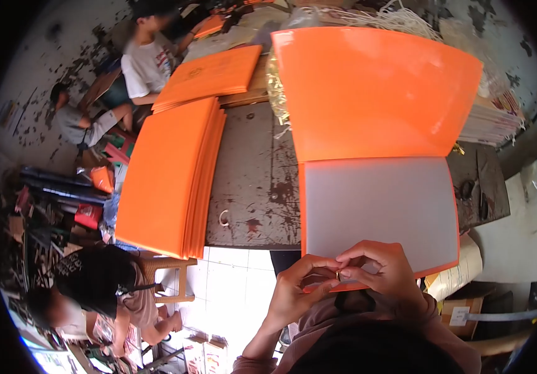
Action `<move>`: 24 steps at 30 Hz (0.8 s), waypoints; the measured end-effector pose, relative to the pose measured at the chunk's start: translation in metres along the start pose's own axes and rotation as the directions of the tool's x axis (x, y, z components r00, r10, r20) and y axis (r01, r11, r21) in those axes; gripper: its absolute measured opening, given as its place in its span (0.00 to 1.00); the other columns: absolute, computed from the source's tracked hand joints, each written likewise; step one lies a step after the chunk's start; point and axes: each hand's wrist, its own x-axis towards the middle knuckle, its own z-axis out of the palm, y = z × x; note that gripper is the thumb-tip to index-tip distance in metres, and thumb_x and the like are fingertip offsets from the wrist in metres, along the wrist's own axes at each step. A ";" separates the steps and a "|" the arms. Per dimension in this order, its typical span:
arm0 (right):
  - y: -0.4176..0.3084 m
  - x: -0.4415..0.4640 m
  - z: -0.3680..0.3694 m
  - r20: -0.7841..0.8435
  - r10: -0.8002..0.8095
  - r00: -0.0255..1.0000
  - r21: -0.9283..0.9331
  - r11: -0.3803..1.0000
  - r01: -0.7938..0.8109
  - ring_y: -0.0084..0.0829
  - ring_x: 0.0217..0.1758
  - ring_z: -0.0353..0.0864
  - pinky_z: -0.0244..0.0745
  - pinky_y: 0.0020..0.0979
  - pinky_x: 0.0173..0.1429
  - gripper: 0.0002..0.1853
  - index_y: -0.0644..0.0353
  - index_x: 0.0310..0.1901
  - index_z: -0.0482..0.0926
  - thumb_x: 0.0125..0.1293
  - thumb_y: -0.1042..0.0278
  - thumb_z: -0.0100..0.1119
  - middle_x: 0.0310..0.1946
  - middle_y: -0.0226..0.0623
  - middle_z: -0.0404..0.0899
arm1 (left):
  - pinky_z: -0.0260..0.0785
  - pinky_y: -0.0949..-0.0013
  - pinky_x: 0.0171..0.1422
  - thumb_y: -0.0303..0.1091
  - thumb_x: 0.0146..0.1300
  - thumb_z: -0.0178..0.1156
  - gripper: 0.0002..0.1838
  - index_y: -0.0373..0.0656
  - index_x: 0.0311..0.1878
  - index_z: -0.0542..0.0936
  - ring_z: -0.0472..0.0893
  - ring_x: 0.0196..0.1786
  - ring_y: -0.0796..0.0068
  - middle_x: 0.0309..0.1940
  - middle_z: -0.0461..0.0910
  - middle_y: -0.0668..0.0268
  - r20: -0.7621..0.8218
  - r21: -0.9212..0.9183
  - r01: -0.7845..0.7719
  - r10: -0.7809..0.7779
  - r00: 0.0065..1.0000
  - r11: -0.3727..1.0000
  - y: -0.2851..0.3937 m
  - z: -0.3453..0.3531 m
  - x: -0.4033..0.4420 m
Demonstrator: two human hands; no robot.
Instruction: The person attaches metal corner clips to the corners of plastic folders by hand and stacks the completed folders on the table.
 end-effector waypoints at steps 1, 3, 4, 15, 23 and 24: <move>-0.001 0.003 0.005 0.005 -0.049 0.999 -0.064 0.997 0.049 0.26 0.36 0.83 0.77 0.25 0.41 0.10 0.63 0.42 0.77 0.57 0.79 0.61 0.33 0.36 0.81 | 0.74 0.71 0.54 0.16 0.56 0.59 0.18 0.33 0.52 0.72 0.79 0.50 0.72 0.43 0.76 0.59 -0.029 -0.007 -0.019 0.018 0.999 1.000 -0.001 -0.002 -0.003; -0.002 0.007 0.014 0.019 -0.097 0.995 -0.127 0.987 0.099 0.27 0.36 0.84 0.78 0.25 0.40 0.10 0.62 0.41 0.77 0.56 0.78 0.62 0.33 0.36 0.81 | 0.73 0.72 0.53 0.15 0.56 0.58 0.18 0.33 0.51 0.73 0.79 0.49 0.74 0.43 0.77 0.60 -0.065 -0.016 -0.038 0.037 0.997 0.999 -0.006 -0.005 -0.012; -0.002 0.011 0.018 0.041 -0.122 0.992 -0.143 0.982 0.127 0.28 0.35 0.84 0.78 0.24 0.40 0.11 0.61 0.42 0.77 0.56 0.77 0.62 0.32 0.36 0.82 | 0.73 0.74 0.52 0.15 0.56 0.58 0.17 0.34 0.50 0.75 0.78 0.47 0.75 0.42 0.77 0.61 -0.130 0.001 -0.045 0.045 0.991 0.999 -0.009 -0.008 -0.016; 0.018 -0.003 0.012 0.199 -0.075 0.977 -0.530 0.831 0.171 0.37 0.66 0.64 0.59 0.47 0.65 0.20 0.55 0.52 0.75 0.59 0.59 0.61 0.58 0.38 0.70 | 0.71 0.75 0.52 0.16 0.57 0.58 0.10 0.32 0.44 0.78 0.80 0.43 0.77 0.39 0.81 0.58 -0.527 -0.196 0.046 -0.145 0.838 0.980 -0.066 -0.016 -0.060; 0.027 -0.014 0.015 0.263 0.024 0.965 -0.794 0.574 0.202 0.39 0.74 0.47 0.36 0.65 0.68 0.33 0.49 0.63 0.64 0.56 0.53 0.61 0.69 0.37 0.54 | 0.72 0.72 0.49 0.15 0.53 0.62 0.08 0.32 0.35 0.73 0.79 0.40 0.72 0.35 0.78 0.56 -0.519 -0.349 0.070 -0.255 0.816 0.935 -0.075 -0.001 -0.058; 0.027 -0.014 0.015 0.257 0.029 0.966 -0.795 0.575 0.194 0.39 0.74 0.47 0.36 0.65 0.68 0.33 0.49 0.63 0.64 0.56 0.53 0.61 0.69 0.37 0.54 | 0.72 0.72 0.48 0.16 0.53 0.62 0.08 0.32 0.34 0.73 0.79 0.40 0.72 0.35 0.78 0.57 -0.524 -0.352 0.058 -0.249 0.815 0.934 -0.076 -0.001 -0.058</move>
